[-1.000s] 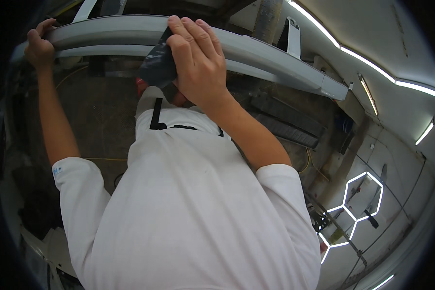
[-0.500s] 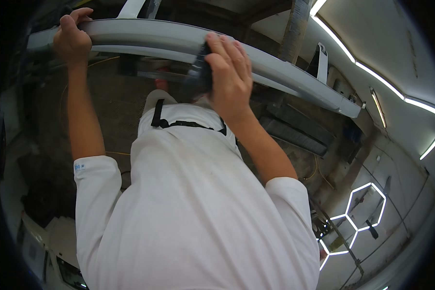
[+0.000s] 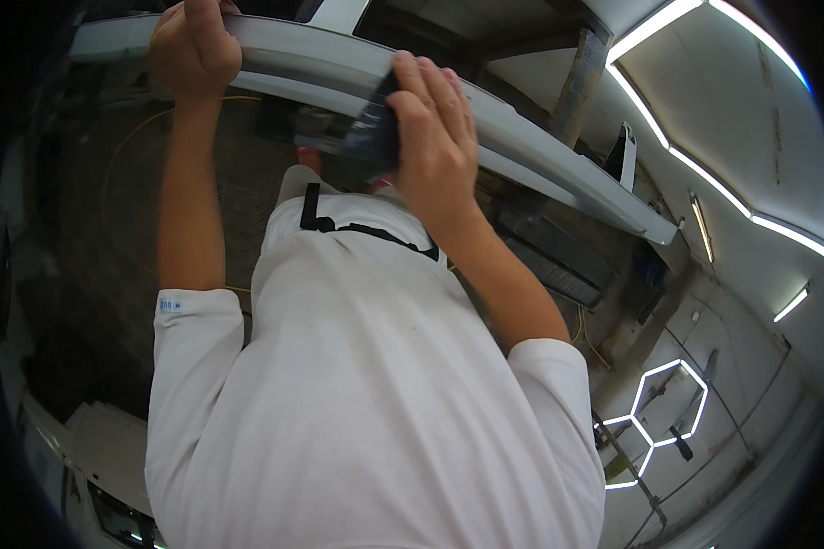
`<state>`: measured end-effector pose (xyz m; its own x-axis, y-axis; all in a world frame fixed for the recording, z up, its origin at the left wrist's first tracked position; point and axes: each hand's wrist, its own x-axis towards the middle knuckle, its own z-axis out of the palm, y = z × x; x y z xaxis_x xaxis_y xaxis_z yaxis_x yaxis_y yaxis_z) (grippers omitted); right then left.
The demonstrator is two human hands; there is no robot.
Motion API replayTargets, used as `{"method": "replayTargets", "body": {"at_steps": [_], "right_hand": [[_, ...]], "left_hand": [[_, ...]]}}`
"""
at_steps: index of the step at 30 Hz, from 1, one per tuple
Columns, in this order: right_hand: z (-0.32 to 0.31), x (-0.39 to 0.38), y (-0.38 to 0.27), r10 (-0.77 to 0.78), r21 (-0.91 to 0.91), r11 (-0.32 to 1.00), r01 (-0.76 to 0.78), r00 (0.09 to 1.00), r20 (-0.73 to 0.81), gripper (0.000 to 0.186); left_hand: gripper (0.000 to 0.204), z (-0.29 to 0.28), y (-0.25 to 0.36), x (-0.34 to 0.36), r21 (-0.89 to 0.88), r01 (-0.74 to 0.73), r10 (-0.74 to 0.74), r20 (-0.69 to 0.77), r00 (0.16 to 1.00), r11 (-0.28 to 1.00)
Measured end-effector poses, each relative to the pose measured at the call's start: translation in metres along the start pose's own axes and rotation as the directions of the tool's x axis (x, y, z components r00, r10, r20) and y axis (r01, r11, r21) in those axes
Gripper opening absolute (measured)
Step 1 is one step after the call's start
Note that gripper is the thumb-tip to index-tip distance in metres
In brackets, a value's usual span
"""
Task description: Sanding a car bumper component with a sanding block and water for surface preparation.
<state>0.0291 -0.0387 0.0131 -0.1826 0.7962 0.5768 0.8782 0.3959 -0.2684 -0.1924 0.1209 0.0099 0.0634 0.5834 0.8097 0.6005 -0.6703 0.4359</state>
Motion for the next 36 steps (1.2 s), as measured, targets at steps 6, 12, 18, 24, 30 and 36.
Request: {"method": "replayTargets", "body": {"at_steps": [6, 12, 18, 24, 30, 36], "right_hand": [[0.020, 0.030, -0.011, -0.097, 0.057, 0.994, 0.091, 0.988, 0.120, 0.027], [-0.060, -0.047, 0.055, 0.027, -0.098, 0.995, -0.016, 0.994, 0.109, 0.035], [0.053, 0.044, -0.033, -0.086, 0.047, 0.995, 0.083, 0.994, 0.061, 0.014], [-0.008, 0.000, 0.023, -0.069, 0.081, 0.995, 0.057, 0.985, 0.158, 0.023], [-0.037, -0.035, 0.032, 0.059, -0.077, 0.996, -0.052, 0.995, 0.084, 0.038], [0.043, 0.046, -0.025, -0.079, 0.074, 0.995, 0.072, 0.993, 0.086, 0.017]], "left_hand": [[0.048, 0.000, -0.001, -0.002, -0.023, -0.007, 0.007, 0.018, 1.000, 1.000], [0.044, 0.009, -0.001, -0.004, 0.046, -0.061, 0.061, -0.005, 0.998, 0.997], [0.044, 0.020, 0.001, 0.000, -0.036, -0.049, 0.047, -0.058, 0.997, 0.998], [0.046, 0.010, -0.003, -0.004, -0.028, -0.051, 0.051, -0.004, 0.999, 0.998], [0.047, 0.022, -0.004, -0.012, -0.081, -0.051, 0.045, -0.072, 0.996, 0.995], [0.054, 0.014, -0.011, -0.010, 0.045, 0.000, -0.004, 0.085, 0.996, 0.999]]}}
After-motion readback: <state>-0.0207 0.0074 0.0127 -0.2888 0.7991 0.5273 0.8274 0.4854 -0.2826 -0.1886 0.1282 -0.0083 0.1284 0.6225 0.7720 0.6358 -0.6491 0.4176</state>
